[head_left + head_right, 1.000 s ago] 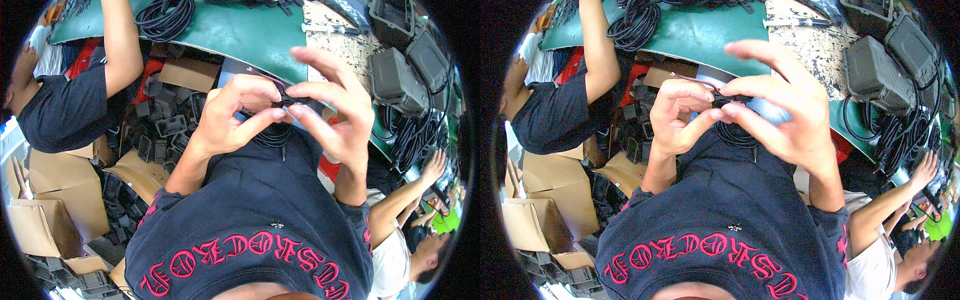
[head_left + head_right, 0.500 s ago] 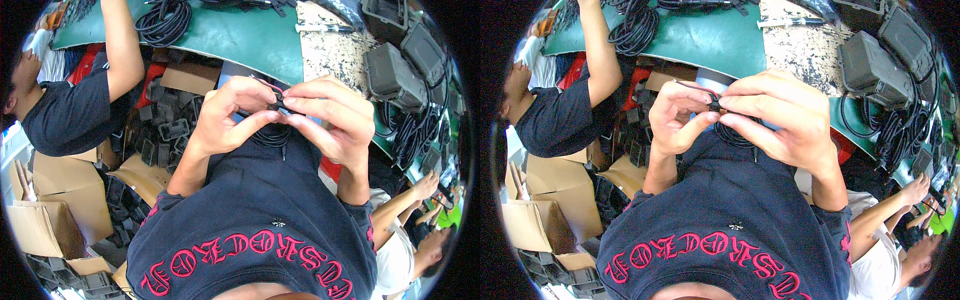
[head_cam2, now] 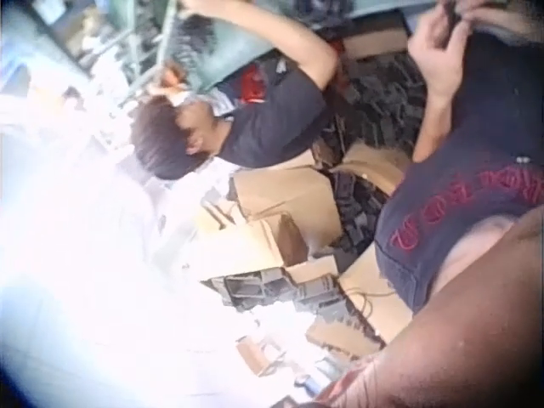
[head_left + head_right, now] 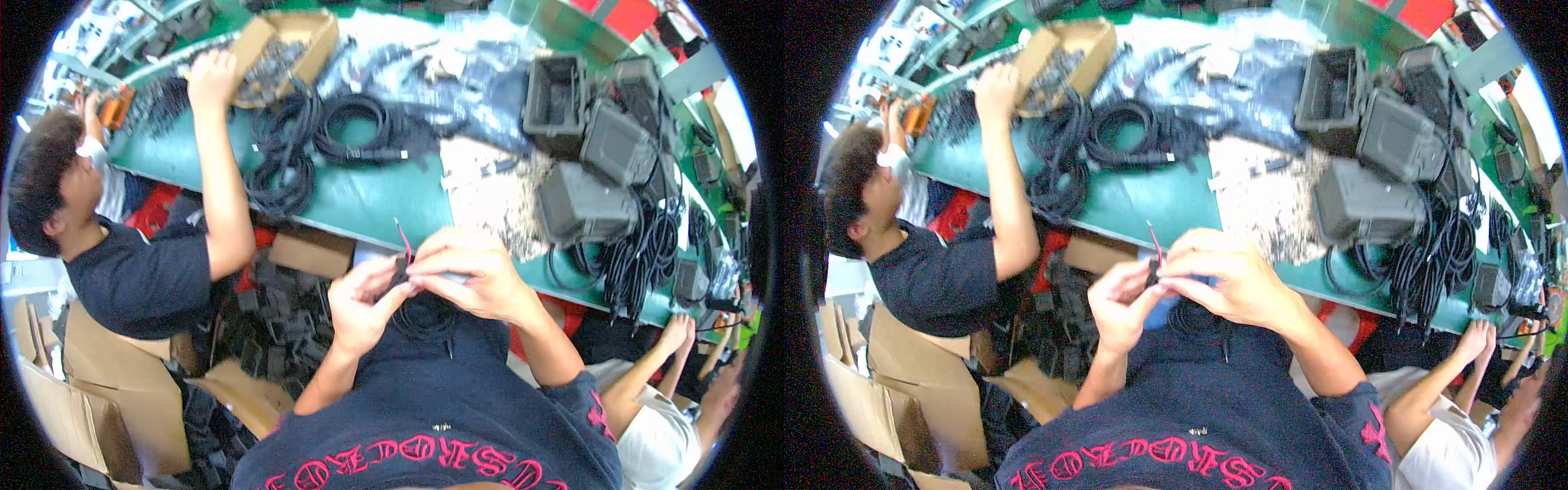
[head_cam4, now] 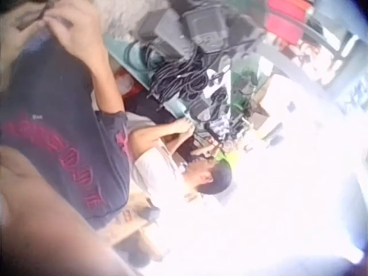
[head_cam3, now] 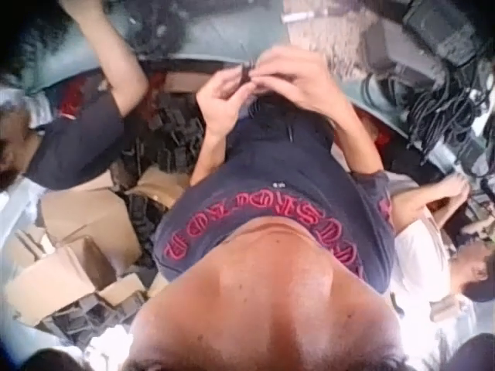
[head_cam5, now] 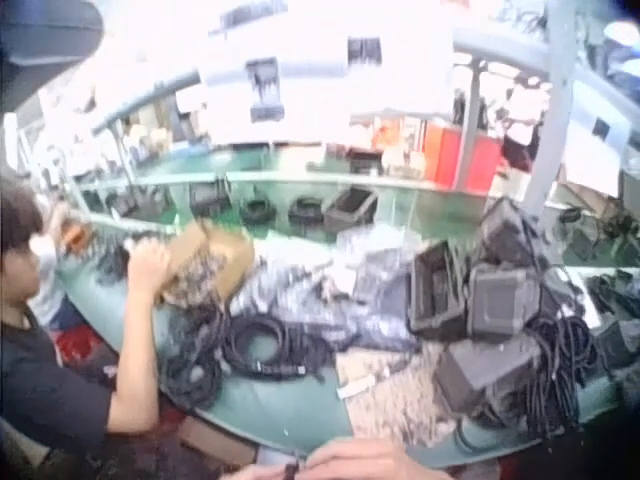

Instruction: Assembling and sealing electrical connectors for battery boxes on an assembly line.

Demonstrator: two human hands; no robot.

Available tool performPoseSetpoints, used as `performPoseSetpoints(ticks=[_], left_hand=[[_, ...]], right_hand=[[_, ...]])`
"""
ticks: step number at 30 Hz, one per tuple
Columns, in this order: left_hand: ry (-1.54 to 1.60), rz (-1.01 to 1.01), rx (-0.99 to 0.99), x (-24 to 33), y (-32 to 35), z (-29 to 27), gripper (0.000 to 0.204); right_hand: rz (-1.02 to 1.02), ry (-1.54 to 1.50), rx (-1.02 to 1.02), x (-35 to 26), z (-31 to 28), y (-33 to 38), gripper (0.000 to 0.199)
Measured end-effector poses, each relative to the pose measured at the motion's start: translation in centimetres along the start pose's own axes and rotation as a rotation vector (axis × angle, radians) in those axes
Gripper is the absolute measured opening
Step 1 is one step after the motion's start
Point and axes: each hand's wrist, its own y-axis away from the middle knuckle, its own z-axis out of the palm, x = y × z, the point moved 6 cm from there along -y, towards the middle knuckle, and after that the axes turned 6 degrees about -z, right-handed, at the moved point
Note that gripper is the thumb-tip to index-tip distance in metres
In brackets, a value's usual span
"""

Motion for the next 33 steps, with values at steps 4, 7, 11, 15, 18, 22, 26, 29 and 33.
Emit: performPoseSetpoints(ticks=[4, 7, 11, 15, 18, 22, 26, 29, 33], left_hand=[[0.120, -0.044, -0.029, 1.3, -0.4, -1.2, 0.032], [0.207, -0.119, -0.106, 0.6, -0.9, -2.3, 0.034], [0.388, -0.138, -0.153, 0.1, -1.6, -1.7, 0.034], [0.451, -0.138, -0.263, 0.2, -1.9, 1.1, 0.034], [0.523, -0.159, -0.284, 0.1, -1.7, 2.0, 0.034], [0.544, -0.142, -0.300, -0.1, -1.1, 2.7, 0.034], [0.520, -0.114, -0.299, -0.2, -0.6, 2.9, 0.034], [0.524, -0.081, -0.299, -0.2, -0.4, 3.0, 0.035], [0.580, -0.096, -0.306, -0.1, -0.5, 3.0, 0.035]], right_hand=[[0.021, 0.856, 0.151, 2.9, -4.6, -1.3, 0.016], [-0.073, 1.019, -0.011, 5.3, -5.3, -0.3, 0.026], [0.152, 0.080, 0.287, 6.7, -5.3, 0.4, 0.020], [-0.122, -1.144, 0.528, -0.1, -3.2, -2.4, 0.056], [-0.131, -1.431, 0.493, 0.1, -2.2, -2.2, 0.057], [-0.137, -1.559, 0.466, 0.5, -1.5, -1.7, 0.057], [-0.178, -1.445, 0.427, 0.0, -1.0, -1.6, 0.050], [-0.184, -1.350, 0.423, -0.2, -0.9, -1.5, 0.047], [-0.191, -1.343, 0.427, -0.1, -0.9, -1.5, 0.047]])
